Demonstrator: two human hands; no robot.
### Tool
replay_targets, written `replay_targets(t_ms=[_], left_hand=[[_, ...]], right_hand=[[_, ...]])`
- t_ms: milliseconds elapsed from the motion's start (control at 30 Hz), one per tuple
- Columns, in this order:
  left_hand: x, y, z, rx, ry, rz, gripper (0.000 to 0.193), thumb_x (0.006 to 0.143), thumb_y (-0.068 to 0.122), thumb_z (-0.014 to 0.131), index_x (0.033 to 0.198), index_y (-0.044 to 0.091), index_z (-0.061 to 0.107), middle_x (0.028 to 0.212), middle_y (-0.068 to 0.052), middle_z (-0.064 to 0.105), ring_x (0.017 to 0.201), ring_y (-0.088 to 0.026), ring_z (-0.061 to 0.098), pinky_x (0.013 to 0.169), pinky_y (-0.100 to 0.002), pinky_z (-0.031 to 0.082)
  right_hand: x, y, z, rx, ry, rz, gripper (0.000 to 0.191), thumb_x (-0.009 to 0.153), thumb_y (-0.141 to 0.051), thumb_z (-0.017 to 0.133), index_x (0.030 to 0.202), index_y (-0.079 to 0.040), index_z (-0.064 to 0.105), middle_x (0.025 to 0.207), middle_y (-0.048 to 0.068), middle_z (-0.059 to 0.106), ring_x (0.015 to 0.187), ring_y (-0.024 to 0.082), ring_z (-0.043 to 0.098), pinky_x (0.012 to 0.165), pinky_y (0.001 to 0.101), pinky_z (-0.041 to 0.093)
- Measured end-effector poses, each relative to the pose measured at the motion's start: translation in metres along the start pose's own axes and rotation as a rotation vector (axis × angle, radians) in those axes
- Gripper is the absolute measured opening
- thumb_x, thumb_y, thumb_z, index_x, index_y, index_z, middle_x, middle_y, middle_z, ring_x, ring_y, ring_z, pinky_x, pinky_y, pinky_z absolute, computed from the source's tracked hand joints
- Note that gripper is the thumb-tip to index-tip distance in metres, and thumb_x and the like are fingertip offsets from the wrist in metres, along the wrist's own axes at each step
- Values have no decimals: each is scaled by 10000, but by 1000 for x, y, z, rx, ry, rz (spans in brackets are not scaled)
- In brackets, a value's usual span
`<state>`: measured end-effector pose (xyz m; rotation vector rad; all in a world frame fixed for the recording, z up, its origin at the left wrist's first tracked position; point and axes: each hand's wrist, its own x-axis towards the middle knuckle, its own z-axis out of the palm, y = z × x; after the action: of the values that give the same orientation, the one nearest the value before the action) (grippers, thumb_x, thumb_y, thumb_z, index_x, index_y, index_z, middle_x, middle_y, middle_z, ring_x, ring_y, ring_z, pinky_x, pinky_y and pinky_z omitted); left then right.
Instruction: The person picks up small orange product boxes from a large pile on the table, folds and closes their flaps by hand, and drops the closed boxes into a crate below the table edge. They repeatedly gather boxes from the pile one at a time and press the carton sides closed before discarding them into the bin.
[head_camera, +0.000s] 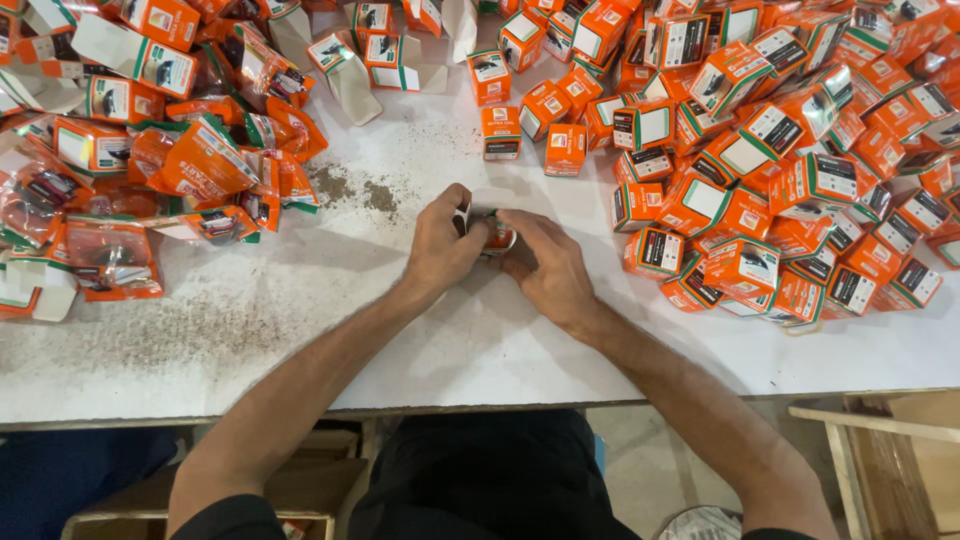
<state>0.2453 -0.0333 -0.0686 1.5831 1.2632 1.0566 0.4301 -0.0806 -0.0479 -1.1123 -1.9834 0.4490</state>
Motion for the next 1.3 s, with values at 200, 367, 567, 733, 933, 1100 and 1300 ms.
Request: replay_targets(t_ms=[200,367,567,733,933,1100,1300], left_hand=[[4,-2,-35,-651,-348,-252,244,924,161,608,1111,31,693,885,-44,713,680,-96,647,626,-263,560],[5,4,-24,-321,-248,-168,169,948,147,700,956,4,611,826,-42,667,645,-75,618,529,-271,534],[-7,10,-13,11,-31,181,191,935,73,690,1094,-27,656,964,-145,682,809,-222,631,691,-358,532],[-24,14,-24,133,-107,561,364,950,-15,601,1311,12,632,1385,-141,671,1266,-322,684,1060,-377,581],[-27,13,-28,376,-142,756,399,818,17,760,1201,-1,650,1414,-196,626,1358,-384,570,1088,-442,519],[-25,5,-27,246,-160,680,244,918,28,762,1148,36,680,1438,-139,623,1404,-342,579,1136,-425,537],[-25,11,-36,676,-206,974,229,873,62,768,1066,51,644,1525,-154,543,1465,-345,466,1217,-553,399]], right_hand=[[0,-10,3,-423,-70,-189,637,811,-74,815,1389,-3,557,1283,210,606,1192,413,581,991,482,491],[-5,-7,4,-324,-45,-159,628,853,-36,760,1428,58,524,1344,203,610,1217,401,589,1007,476,495],[-8,0,5,-292,-6,-230,618,798,6,762,1355,-74,506,1337,229,634,1148,404,641,954,465,552],[-9,2,5,-186,1,-106,512,847,-2,772,1268,-58,485,1201,221,678,1057,435,678,854,488,559],[-10,4,5,-80,-80,162,492,827,4,762,1183,-25,423,1099,223,687,1009,445,683,791,494,556],[-10,7,4,13,-39,38,485,894,-55,790,1171,-22,393,1242,235,679,1129,425,689,869,461,572],[-11,3,2,-3,-105,113,664,840,-58,813,1348,-19,386,1260,237,635,1183,397,640,962,459,536]])
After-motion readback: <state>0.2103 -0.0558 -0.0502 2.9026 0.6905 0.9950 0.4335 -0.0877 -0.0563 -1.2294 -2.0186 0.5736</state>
